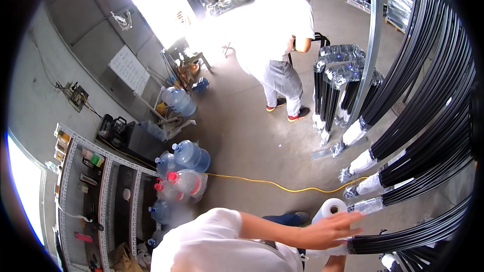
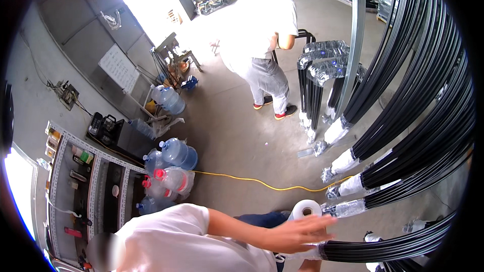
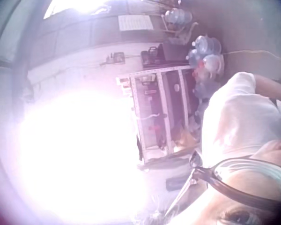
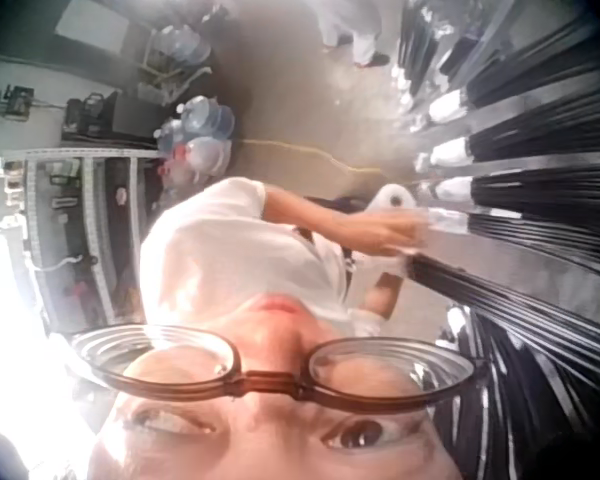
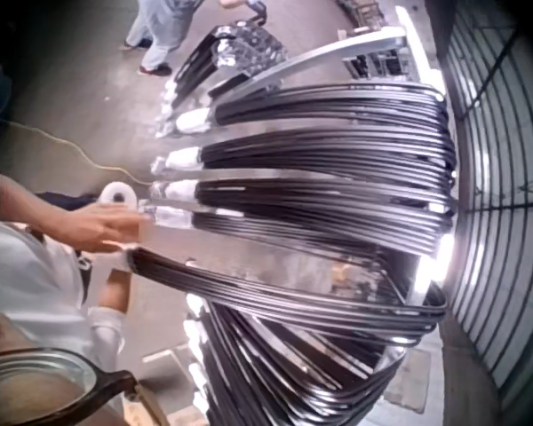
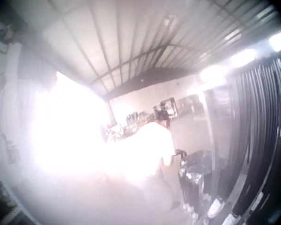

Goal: The person wraps bundles of black pipes with white protective material. They hold a roll of the material and repeatedly wrap it around the pipe bundles, moving from one bundle to the next in a warehouse setting.

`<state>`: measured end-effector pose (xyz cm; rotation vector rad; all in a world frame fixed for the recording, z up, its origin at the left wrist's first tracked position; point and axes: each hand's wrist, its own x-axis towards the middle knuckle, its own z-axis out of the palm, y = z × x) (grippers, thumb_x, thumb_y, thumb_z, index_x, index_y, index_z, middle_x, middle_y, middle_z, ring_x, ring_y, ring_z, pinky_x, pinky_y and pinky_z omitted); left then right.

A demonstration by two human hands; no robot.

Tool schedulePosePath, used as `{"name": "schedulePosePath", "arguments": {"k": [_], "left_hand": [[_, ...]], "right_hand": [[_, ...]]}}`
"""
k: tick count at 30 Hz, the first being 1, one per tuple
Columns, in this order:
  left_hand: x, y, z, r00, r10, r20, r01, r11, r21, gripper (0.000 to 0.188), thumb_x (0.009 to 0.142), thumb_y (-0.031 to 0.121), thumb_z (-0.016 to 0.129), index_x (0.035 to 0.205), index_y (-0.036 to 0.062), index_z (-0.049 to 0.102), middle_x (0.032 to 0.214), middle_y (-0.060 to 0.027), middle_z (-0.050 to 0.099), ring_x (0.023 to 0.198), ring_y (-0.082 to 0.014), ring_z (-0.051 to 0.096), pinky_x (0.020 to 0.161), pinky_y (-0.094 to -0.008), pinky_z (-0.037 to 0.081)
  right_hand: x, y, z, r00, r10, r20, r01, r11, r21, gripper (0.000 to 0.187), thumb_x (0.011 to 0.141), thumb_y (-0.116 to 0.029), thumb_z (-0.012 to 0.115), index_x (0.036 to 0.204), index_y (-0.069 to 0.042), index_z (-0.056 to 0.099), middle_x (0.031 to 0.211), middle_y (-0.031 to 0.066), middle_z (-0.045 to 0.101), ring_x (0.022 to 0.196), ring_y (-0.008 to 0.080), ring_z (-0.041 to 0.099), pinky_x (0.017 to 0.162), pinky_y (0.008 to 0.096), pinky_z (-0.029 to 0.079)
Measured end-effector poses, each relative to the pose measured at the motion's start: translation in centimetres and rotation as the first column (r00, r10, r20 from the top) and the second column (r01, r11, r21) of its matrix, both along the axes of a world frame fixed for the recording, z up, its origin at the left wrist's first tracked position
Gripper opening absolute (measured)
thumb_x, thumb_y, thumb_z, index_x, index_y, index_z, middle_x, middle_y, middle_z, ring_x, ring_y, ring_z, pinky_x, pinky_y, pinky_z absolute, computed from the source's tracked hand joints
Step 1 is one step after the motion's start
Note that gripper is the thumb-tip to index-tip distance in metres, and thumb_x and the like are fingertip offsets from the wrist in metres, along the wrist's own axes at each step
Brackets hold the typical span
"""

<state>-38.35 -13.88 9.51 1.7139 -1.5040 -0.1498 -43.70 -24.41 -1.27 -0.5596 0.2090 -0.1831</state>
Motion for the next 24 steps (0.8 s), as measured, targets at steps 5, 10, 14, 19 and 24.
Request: {"name": "schedulePosePath", "arguments": {"k": [5,10,14,19,24], "left_hand": [[2.5,4.9,-7.9,0.909,0.293,-0.296,-0.216,0.939,0.267,0.087,0.066,0.018,0.071,0.133,0.0061,0.017,0.135,-0.0181,0.024,0.124,-0.0329,0.027,0.101,-0.0391,0.025],[5.7,1.9,-9.8,0.507,-0.051,-0.86,0.195,0.979,0.057,0.096,0.06,0.023,0.075,0.131,0.0024,0.014,0.124,-0.0132,0.034,0.119,-0.0218,0.031,0.099,-0.0341,0.025],[6.4,0.9,-10.4,0.542,-0.113,-0.833,0.251,0.967,0.032,0.082,0.054,0.022,0.076,0.119,0.0031,0.029,0.109,-0.0115,0.044,0.106,-0.0222,0.044,0.092,-0.0335,0.034],[6.7,3.8,-9.8,0.699,0.032,-0.714,0.215,0.944,0.252,0.08,0.052,0.032,0.075,0.114,0.0031,0.035,0.105,-0.0128,0.044,0.103,-0.0252,0.043,0.091,-0.0358,0.033],[6.2,7.3,-8.4,0.85,-0.169,-0.499,0.348,0.891,0.291,0.08,0.055,0.035,0.073,0.118,0.0048,0.035,0.108,-0.0135,0.042,0.105,-0.0289,0.041,0.094,-0.0404,0.028]], "right_hand": [[0.6,0.1,1.1,0.997,0.066,0.037,-0.068,0.996,0.057,0.075,0.062,-0.004,0.057,0.13,0.001,0.026,0.124,0.0204,0.041,0.115,0.0331,0.041,0.098,0.0425,0.031],[1.1,-0.3,2.3,0.995,0.075,0.065,-0.081,0.992,0.093,0.077,0.061,-0.003,0.056,0.132,0.001,0.025,0.126,0.0211,0.039,0.117,0.0339,0.039,0.099,0.0431,0.029],[1.7,-0.8,3.2,0.993,0.083,0.082,-0.093,0.988,0.125,0.079,0.06,-0.003,0.056,0.133,0.0,0.023,0.127,0.0216,0.038,0.118,0.0345,0.037,0.1,0.0436,0.028],[1.1,-2.4,0.2,0.981,0.158,0.114,-0.173,0.976,0.134,0.083,0.059,-0.002,0.056,0.134,-0.002,0.022,0.13,0.0227,0.034,0.121,0.0367,0.032,0.102,0.0459,0.024],[-1.1,-4.8,-5.1,0.995,0.028,-0.095,-0.027,0.999,0.019,0.068,0.071,-0.014,0.057,0.132,-0.007,0.028,0.127,0.0198,0.039,0.118,0.0332,0.038,0.098,0.0456,0.03]]}}
